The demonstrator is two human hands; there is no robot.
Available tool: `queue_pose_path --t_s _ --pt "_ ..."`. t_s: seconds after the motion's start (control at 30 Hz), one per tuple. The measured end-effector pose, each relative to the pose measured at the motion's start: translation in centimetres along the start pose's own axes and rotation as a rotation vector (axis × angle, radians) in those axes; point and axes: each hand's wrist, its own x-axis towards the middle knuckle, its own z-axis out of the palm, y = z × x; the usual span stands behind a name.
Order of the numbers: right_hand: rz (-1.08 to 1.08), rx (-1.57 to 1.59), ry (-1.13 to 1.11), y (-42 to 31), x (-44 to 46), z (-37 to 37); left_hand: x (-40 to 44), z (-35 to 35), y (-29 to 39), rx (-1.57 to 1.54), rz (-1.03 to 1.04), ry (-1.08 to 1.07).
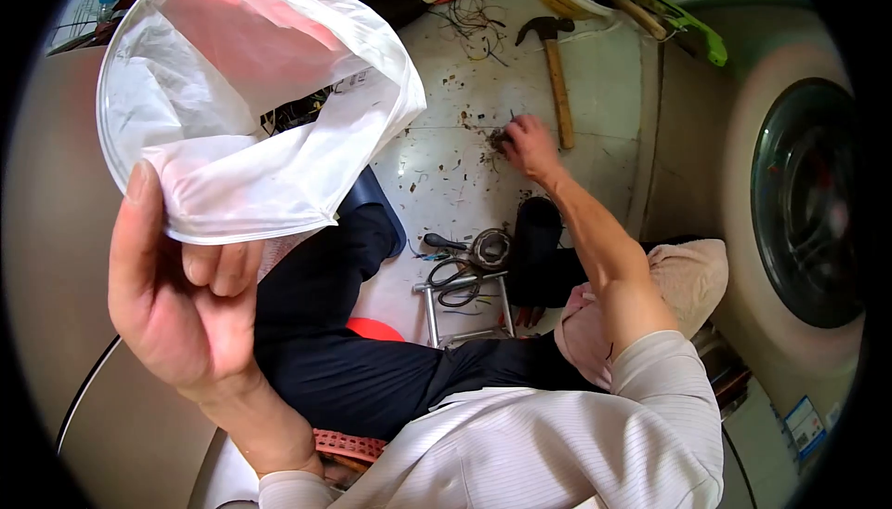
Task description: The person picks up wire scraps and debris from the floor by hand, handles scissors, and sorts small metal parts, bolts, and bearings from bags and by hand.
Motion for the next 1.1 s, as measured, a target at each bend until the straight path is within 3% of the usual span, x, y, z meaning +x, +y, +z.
queue_pose_path --t_s 0.03,0.1,0.2,0.37,0.57,0.77,0.87,0.93,1.0,1.07,1.1 --pt "0.002 -0.004 -0.001 0.5 -0.9 -0.2 -0.1 0.0 -0.1 0.006 0.007 0.0" --pt "0.47 0.08 0.085 0.8 -2.3 -0.5 -0.2 -0.1 -0.2 -0.009 0.012 0.002" --pt "0.671 0.031 0.016 -0.3 -3.0 -0.6 -0.2 -0.7 -0.2 -0.026 0.02 -0.053" --pt "0.708 0.058 -0.06 -4.1 -0.5 0.1 0.0 -0.8 -0.2 -0.045 0.004 -0.138" --pt "0.687 0.16 -0.001 -6.2 1.9 2.5 0.1 -0.4 0.2 -0.035 0.01 -0.049" --pt "0.437 0.248 0.165 -4.6 0.4 4.0 0.1 -0.8 0.4 -0.026 0.015 -0.134" --pt "0.495 0.298 0.186 -3.4 -0.1 4.5 -0.1 -0.5 0.5 -0.025 0.024 -0.016" --pt "0.636 0.451 0.337 -2.8 -0.5 4.9 -0.4 -0.8 0.5 0.014 0.012 0.008" --pt "0.589 0.502 0.411 -2.5 -1.1 3.8 -1.1 -1.6 0.7 0.066 -0.017 0.059" --pt "0.876 0.881 0.223 -0.7 -1.6 5.0 -2.0 -1.8 0.9 0.131 -0.048 0.135" --pt "0.952 1.022 0.287 -1.5 -1.3 4.3 -2.3 -2.5 0.9 0.138 -0.041 0.113"
